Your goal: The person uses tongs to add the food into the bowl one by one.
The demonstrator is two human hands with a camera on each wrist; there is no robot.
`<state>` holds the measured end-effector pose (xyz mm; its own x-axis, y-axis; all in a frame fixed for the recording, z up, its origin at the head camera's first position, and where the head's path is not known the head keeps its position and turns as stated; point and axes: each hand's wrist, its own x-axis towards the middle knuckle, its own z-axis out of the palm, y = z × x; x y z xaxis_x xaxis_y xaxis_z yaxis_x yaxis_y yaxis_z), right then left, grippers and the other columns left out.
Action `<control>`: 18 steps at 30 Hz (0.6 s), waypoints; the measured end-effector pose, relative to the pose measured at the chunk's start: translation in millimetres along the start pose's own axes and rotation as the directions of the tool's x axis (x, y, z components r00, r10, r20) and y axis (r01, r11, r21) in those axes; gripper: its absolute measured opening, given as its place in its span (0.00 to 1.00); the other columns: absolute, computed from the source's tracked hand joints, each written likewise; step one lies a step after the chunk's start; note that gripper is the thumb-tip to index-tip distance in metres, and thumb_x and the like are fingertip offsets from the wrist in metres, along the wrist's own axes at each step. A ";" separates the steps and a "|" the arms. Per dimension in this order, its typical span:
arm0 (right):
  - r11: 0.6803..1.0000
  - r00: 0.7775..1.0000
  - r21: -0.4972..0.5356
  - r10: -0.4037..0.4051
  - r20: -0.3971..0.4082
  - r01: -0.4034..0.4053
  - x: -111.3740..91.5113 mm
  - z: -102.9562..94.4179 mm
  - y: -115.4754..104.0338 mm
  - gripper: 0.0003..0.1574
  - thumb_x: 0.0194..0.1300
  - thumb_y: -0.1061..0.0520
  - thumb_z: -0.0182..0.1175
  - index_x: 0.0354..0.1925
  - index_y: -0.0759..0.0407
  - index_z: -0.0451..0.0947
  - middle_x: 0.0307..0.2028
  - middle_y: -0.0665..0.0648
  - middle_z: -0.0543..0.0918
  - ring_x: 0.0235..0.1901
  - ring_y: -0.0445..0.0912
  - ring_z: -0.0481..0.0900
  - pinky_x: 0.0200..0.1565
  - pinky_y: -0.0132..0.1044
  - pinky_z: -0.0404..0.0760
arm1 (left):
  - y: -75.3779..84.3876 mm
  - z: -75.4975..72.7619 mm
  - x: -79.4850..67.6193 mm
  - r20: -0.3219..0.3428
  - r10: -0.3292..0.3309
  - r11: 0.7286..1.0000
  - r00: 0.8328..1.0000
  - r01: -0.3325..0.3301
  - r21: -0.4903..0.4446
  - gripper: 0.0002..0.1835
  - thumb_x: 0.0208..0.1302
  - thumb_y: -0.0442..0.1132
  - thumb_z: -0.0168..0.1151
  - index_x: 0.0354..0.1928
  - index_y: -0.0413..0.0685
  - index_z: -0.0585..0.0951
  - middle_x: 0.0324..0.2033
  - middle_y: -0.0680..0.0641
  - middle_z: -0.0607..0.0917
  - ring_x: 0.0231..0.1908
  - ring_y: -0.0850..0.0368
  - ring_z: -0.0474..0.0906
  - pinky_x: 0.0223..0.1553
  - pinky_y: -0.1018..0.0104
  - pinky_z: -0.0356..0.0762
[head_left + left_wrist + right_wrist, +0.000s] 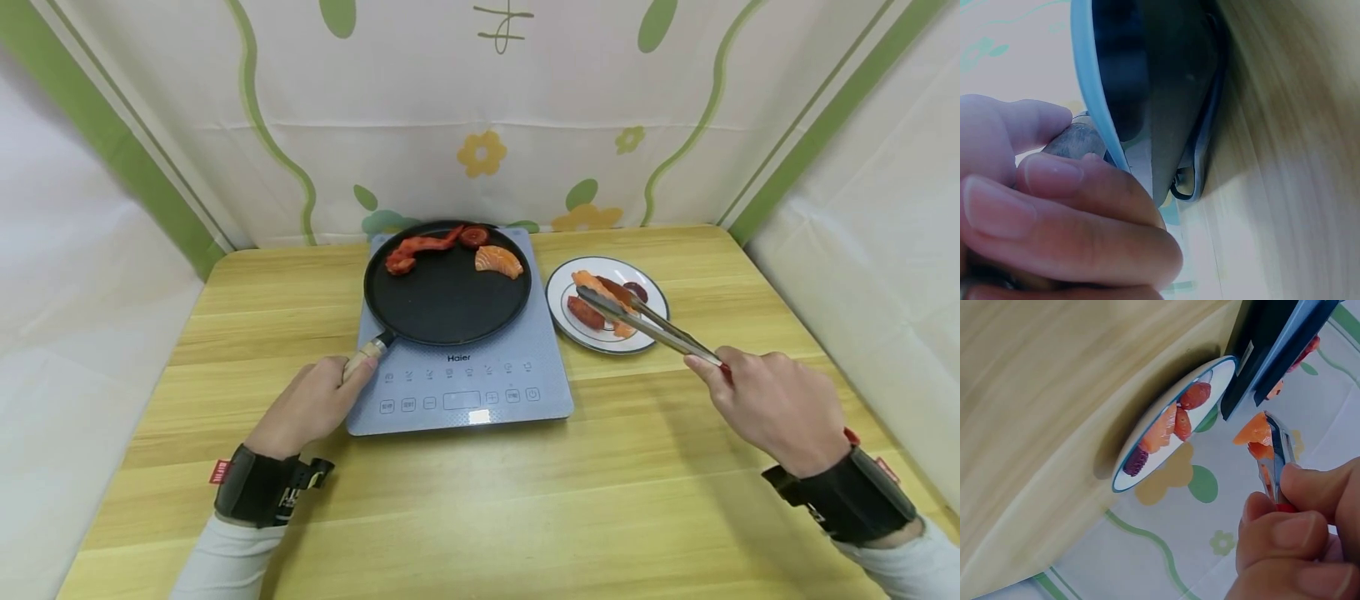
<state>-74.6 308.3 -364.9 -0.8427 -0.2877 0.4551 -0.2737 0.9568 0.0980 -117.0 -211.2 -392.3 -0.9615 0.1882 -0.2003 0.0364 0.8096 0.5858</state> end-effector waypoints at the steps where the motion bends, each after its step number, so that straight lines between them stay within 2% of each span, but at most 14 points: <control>1: 1.000 1.000 0.000 -0.004 -0.008 0.004 1.4 -0.6 -0.8 0.29 0.65 0.41 0.58 0.18 0.49 0.56 0.11 0.45 0.50 0.09 0.42 0.50 0.13 0.38 0.47 | -0.1 0.0 0.1 0.000 -0.001 1.000 1.000 0.001 0.001 0.33 0.69 0.70 0.34 0.29 0.46 0.69 0.21 0.47 0.68 0.17 0.52 0.65 0.18 0.63 0.60; 8: 0.999 0.998 -0.006 -0.041 -0.057 0.040 9.9 -3.9 -5.3 0.29 0.63 0.42 0.59 0.17 0.49 0.55 0.11 0.43 0.48 0.08 0.41 0.49 0.13 0.38 0.46 | -0.1 0.3 0.3 -0.005 0.001 1.000 1.000 -0.001 0.007 0.34 0.69 0.70 0.33 0.29 0.46 0.69 0.21 0.47 0.68 0.17 0.52 0.65 0.18 0.63 0.60; 18: 0.999 0.997 -0.005 -0.046 -0.065 0.046 20.7 -7.2 -11.6 0.28 0.65 0.41 0.57 0.17 0.48 0.56 0.11 0.44 0.49 0.08 0.41 0.48 0.15 0.38 0.45 | 0.6 -0.4 -0.9 -0.006 0.002 1.000 1.000 -0.002 0.007 0.34 0.69 0.70 0.33 0.30 0.46 0.68 0.21 0.47 0.68 0.17 0.52 0.64 0.18 0.63 0.60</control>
<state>-85.6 291.6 -350.3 -0.7974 -0.3285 0.5062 -0.3101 0.9427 0.1232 -116.2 -211.1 -391.4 -0.9631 0.1867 -0.1940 0.0407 0.8132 0.5806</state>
